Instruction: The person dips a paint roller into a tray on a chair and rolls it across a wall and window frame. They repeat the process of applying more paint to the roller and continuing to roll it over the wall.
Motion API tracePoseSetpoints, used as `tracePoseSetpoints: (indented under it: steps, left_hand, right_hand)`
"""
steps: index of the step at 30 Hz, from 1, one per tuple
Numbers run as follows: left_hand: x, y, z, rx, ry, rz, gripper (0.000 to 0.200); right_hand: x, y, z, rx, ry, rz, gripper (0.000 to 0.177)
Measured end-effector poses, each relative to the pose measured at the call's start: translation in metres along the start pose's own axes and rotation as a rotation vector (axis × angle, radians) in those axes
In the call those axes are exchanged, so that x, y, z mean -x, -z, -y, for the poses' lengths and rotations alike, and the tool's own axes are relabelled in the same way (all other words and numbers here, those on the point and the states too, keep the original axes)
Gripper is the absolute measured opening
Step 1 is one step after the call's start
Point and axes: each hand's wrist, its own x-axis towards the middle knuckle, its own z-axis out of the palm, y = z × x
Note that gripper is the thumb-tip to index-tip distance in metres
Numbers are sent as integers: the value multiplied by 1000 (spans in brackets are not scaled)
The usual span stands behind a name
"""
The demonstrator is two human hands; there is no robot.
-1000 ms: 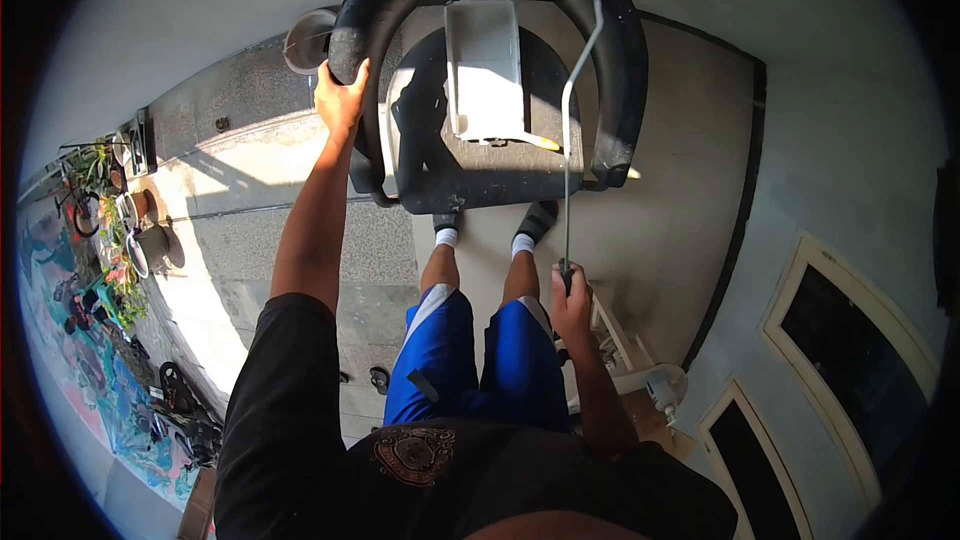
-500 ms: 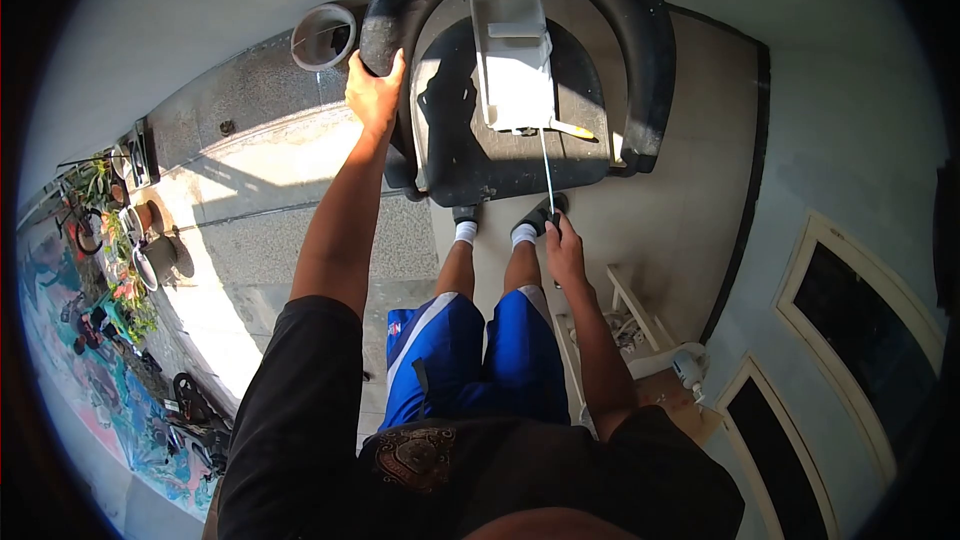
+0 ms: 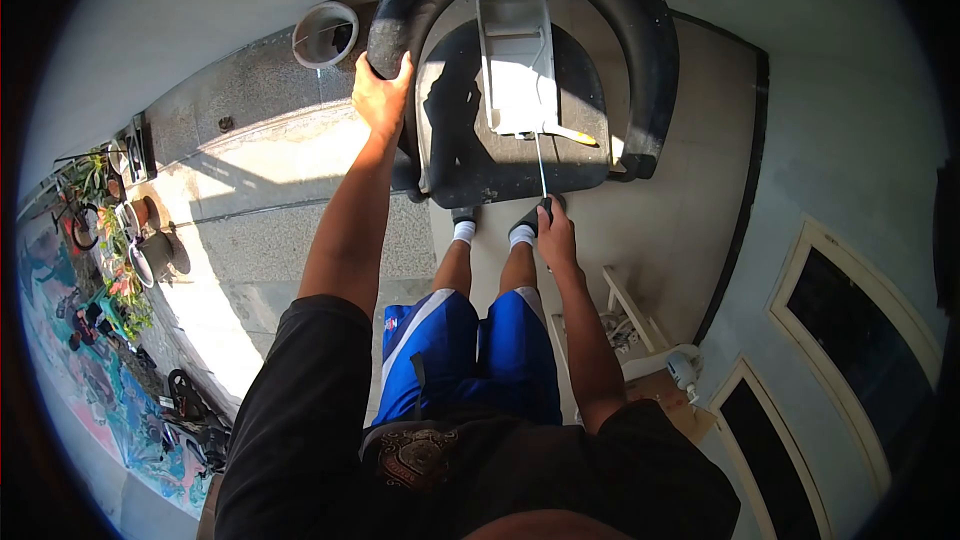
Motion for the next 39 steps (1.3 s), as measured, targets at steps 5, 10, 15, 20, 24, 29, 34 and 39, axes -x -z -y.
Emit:
tracePoseSetpoints:
  steps: [5, 10, 15, 20, 24, 29, 34, 39]
  left_hand:
    - [0, -2, 1, 22, -3, 9, 67]
    - [-1, -2, 1, 4, 19, 6, 68]
    - [-2, 1, 0, 14, 22, 47, 75]
    - [-3, -7, 8, -28, 30, 39, 74]
    - [-2, -3, 5, -17, 28, 57, 74]
    - [-3, -10, 12, -40, 6, 23, 70]
    - [-3, -12, 14, -50, -35, -8, 69]
    - [-4, -18, 20, -35, -66, -20, 68]
  right_hand:
    - [-9, 1, 4, -11, -14, -4, 40]
    - [-10, 8, 12, -6, -19, 17, 40]
    - [4, 2, 8, -67, 34, -19, 38]
    - [35, -1, 4, -53, -5, -13, 38]
    - [51, -1, 0, -102, -19, 23, 40]
    - [74, -22, -45, -263, 29, 54, 40]
    - [132, -6, -42, -302, -79, 69, 37]
    - [150, -1, -44, -305, -137, 98, 34]
